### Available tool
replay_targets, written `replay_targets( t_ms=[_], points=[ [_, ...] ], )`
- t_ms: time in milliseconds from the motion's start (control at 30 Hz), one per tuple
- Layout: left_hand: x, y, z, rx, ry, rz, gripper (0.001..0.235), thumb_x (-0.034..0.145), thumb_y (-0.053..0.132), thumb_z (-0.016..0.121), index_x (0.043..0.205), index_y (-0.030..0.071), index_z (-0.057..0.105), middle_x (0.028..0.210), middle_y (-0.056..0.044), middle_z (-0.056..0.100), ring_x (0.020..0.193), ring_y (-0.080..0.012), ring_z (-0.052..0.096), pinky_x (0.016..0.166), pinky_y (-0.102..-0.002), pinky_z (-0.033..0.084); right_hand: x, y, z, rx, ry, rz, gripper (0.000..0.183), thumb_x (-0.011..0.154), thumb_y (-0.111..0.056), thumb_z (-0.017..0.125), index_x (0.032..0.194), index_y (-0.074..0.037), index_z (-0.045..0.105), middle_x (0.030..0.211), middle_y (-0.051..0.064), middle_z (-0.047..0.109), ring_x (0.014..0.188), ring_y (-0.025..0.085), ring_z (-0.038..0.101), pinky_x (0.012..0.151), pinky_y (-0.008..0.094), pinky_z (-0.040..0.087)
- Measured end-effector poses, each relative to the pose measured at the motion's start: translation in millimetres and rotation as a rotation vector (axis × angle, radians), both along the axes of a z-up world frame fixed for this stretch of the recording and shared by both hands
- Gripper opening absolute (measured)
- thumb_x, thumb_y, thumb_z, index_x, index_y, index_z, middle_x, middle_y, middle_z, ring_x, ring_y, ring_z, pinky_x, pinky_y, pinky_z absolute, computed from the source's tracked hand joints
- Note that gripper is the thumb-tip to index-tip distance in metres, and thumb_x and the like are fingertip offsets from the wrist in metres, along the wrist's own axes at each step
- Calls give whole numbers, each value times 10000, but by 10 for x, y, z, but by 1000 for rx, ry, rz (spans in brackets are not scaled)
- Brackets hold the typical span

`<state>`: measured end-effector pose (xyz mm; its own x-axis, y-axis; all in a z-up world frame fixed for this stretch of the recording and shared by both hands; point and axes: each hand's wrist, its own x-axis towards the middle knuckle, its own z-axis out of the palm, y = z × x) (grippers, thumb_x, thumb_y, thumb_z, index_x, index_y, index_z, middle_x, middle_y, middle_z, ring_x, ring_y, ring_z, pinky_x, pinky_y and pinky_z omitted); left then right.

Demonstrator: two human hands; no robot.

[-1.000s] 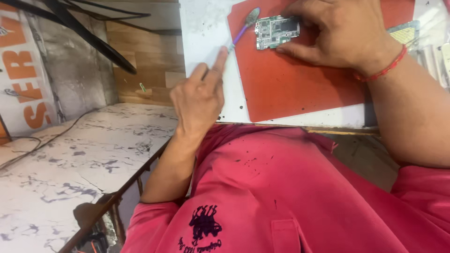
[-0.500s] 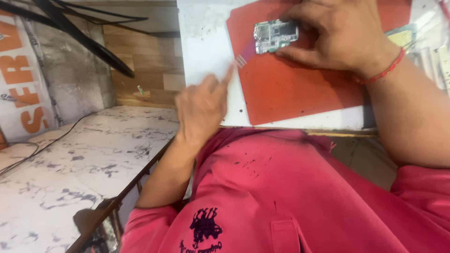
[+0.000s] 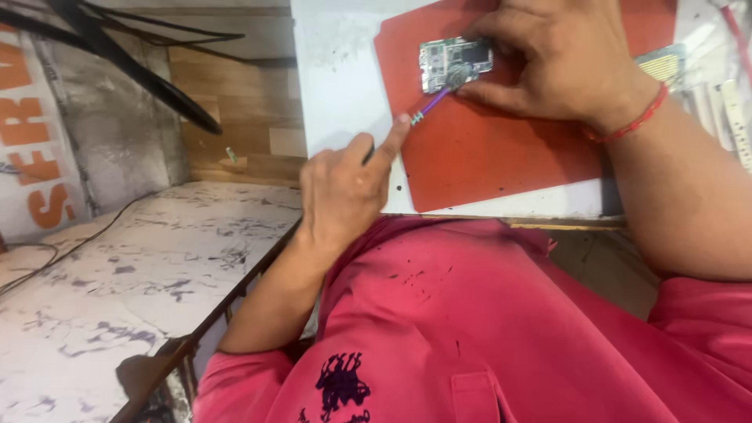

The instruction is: The person cleans a small circuit board with a brush and then uses a hot air gun to apply heat to specific components. The task involves precise manipulation of the board and tools on a workbench.

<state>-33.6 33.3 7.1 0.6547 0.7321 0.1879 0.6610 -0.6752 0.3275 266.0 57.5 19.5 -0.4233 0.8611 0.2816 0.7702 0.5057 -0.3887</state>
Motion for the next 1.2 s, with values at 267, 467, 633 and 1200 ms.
replay_targets(
  t_ms=[267,467,633,1200],
  points=[
    [-34,-30,-31,31,96,71,545,906,68,722,1417,245,648,749,-42,492,486,-243,508,467,-410,434,6,-21,-22,17,-15,-4,406,875,-392,924,1077,-78,763,792,16,669,727,189,651,651,323,512],
    [-49,-71,-20,12,32,64,519,891,47,719,1392,180,686,747,-46,474,509,-232,505,492,-395,437,6,6,-28,11,-6,2,394,837,-376,913,1073,-98,767,836,18,656,738,188,638,671,328,505],
    [-40,-63,-42,55,20,161,515,904,45,723,1394,199,675,749,-46,470,522,-235,509,500,-398,440,-79,74,38,22,-1,2,445,782,-396,927,1071,-102,761,876,38,625,784,236,604,641,364,495],
    [38,-40,-15,98,73,90,530,916,23,705,1401,233,666,703,-37,459,463,-211,480,441,-385,415,1,30,-71,41,4,-18,454,816,-429,922,1073,-97,750,1015,51,671,944,263,645,796,383,545]
  ],
)
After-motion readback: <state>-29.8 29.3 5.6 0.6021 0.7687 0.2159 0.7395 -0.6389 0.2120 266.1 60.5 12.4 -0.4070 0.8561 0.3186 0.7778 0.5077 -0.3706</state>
